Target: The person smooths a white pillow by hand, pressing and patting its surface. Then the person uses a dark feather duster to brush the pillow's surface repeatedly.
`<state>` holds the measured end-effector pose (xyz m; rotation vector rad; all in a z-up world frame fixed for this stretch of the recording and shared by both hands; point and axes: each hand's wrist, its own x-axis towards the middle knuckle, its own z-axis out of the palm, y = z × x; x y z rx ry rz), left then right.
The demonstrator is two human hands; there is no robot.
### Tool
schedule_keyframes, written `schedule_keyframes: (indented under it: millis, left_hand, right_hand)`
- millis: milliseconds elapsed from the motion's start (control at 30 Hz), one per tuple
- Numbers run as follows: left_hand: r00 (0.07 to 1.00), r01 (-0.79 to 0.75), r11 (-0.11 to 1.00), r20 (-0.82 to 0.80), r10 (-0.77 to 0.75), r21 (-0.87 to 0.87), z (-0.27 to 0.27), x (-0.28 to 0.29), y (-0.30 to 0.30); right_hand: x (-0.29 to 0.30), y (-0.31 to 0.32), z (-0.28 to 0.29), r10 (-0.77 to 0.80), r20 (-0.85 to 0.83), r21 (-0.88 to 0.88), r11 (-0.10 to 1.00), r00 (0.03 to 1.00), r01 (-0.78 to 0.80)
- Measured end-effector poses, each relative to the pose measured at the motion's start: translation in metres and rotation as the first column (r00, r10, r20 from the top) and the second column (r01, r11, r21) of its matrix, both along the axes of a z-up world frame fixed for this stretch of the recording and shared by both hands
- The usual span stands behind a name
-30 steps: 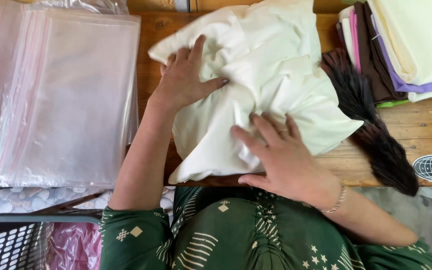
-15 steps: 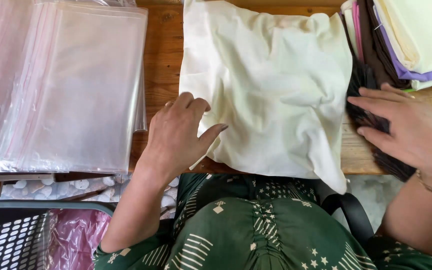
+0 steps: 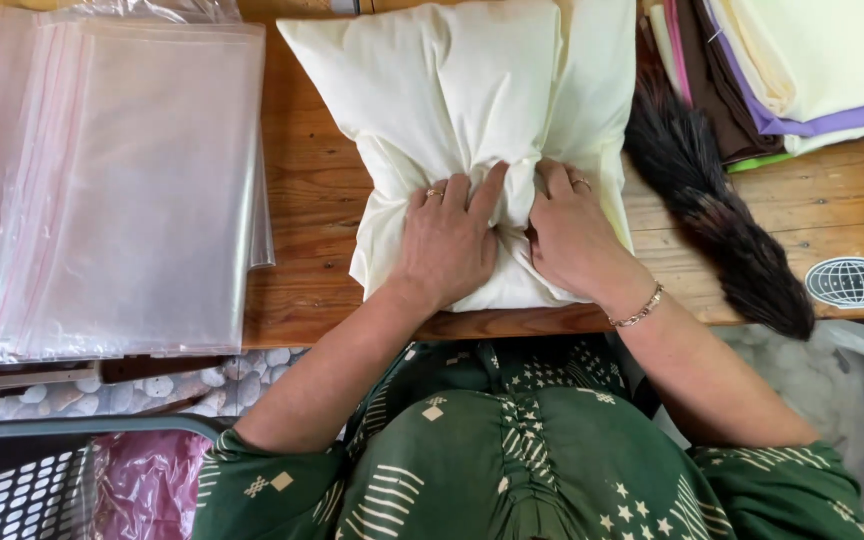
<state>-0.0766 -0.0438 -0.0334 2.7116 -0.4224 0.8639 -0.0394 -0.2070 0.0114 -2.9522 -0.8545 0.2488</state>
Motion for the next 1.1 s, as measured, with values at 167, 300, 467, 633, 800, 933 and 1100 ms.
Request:
schedule_keyframes:
  millis: [167, 300, 467, 633, 800, 933, 1100]
  left_hand:
    - [0.999, -0.032, 0.999, 0.016, 0.032, -0.027, 0.0, -0.001, 0.019]
    - [0.985, -0.167, 0.982, 0.016, 0.169, -0.086, 0.038, -0.017, 0.042]
    - [0.994, -0.075, 0.983, 0.065, 0.087, -0.169, 0.052, -0.061, 0.043]
    - [0.99, 0.062, 0.997, -0.124, -0.068, -0.055, 0.041, -0.076, 0.003]
    - [0.991, 0.044, 0.998, -0.13, -0.037, 0.051, 0.005, -0.04, -0.004]
    - [0.99, 0.067, 0.998, 0.124, -0.069, 0.022, -0.025, -0.02, 0.004]
    - [0.961, 0.072, 0.992, -0.259, -0.096, -0.1, 0.037, -0.044, 0.04]
  right_hand:
    - [0.012, -0.023, -0.023, 0.003, 0.179, 0.191, 0.981, 0.984, -0.037]
    - [0.015, -0.046, -0.011, 0.004, 0.266, 0.365, 0.925, 0.964, -0.104]
    - [-0.028, -0.083, 0.033, -0.072, 0.225, 0.381, 0.925, 0.972, -0.02]
    - [-0.049, -0.062, 0.023, -0.046, -0.087, 0.31, 0.948, 0.995, 0.071]
    - [-0.038, -0.025, -0.017, 0.091, 0.224, 0.144, 0.982, 0.97, -0.125]
    - [-0.024, -0.026, -0.034, 0.056, 0.217, 0.119, 0.989, 0.974, -0.084]
    - [-0.006, -0.047, -0.027, 0.007, 0.146, 0.55, 0.831, 0.989, -0.087]
